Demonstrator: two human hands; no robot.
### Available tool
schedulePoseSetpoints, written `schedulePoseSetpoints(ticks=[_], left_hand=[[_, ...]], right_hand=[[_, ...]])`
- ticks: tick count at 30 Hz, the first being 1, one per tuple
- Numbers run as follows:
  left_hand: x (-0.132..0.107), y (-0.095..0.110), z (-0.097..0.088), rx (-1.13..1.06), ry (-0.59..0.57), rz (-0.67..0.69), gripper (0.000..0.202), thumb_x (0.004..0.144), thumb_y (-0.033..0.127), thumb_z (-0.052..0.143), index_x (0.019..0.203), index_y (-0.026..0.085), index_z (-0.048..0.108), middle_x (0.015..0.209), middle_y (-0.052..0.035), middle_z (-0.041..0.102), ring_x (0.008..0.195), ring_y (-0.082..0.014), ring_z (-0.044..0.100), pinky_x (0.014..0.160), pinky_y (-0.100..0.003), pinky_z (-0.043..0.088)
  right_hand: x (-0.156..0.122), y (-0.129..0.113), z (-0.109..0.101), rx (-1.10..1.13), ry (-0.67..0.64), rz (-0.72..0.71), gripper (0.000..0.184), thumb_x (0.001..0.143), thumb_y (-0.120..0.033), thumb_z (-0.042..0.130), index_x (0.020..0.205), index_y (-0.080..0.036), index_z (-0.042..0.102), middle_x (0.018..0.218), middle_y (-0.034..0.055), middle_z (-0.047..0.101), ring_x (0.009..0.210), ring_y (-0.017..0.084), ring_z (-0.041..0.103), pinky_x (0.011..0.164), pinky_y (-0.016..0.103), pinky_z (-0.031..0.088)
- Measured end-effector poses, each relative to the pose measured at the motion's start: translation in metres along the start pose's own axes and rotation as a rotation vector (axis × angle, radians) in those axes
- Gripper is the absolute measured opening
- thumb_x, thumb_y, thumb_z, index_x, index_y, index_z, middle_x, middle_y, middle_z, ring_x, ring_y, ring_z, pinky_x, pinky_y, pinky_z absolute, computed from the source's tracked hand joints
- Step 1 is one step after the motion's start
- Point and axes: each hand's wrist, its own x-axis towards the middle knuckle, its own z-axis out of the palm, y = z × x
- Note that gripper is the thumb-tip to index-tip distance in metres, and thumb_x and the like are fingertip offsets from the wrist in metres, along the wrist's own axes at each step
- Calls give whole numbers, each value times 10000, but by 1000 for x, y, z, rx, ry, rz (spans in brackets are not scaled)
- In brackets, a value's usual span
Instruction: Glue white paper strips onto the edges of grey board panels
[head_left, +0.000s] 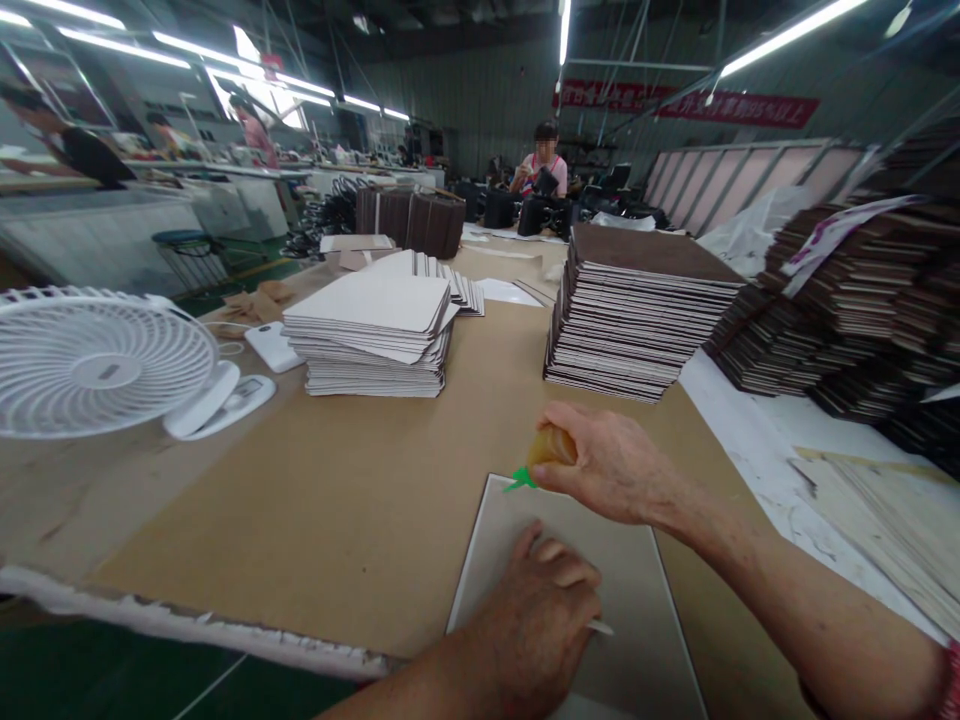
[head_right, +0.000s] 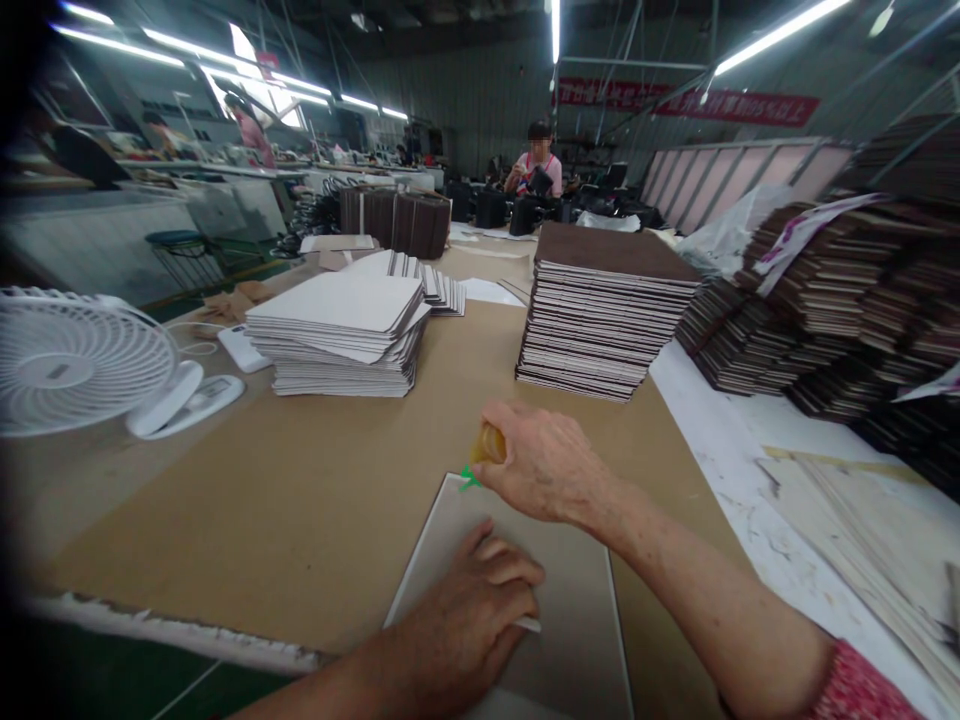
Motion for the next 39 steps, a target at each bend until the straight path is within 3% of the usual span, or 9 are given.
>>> schedulePoseSetpoints(ticks=[8,17,29,39], left_hand=[[-1,1,1,-38,3,-17,49,894,192,542,894,229,574,1075,40,614,1056,-183,493,1107,-460,146],[-1,-1,7,-63,49,-27,56,897,189,550,911,242,562,1125,65,594,1092,-164,470,1117,-433,100],[-2,1,6,-86,47,-33,102,864,142,564,910,233,567,1144,65,590,1081,-157,467,1122,-397,77],[-2,2,8,-43,25,-39,133,854,120,566,918,235,553,1148,67,575,1094,-159,449,1115,-415,59]], right_hand=[[-9,13,-8,-29,-52,81,280,746,-426,672,934,-242,577,632,-39,579,550,130,472,514,262,180],[-8,8,-2,29,-3,67,318,730,-422,683,965,-234,580,762,-17,636,621,135,509,527,254,223],[-19,25,-16,-38,-84,163,259,750,-439,629,897,-231,586,669,-6,611,553,145,486,495,262,197],[-7,5,-3,25,17,43,239,726,-378,659,886,-225,568,727,-14,626,591,133,475,507,256,191]])
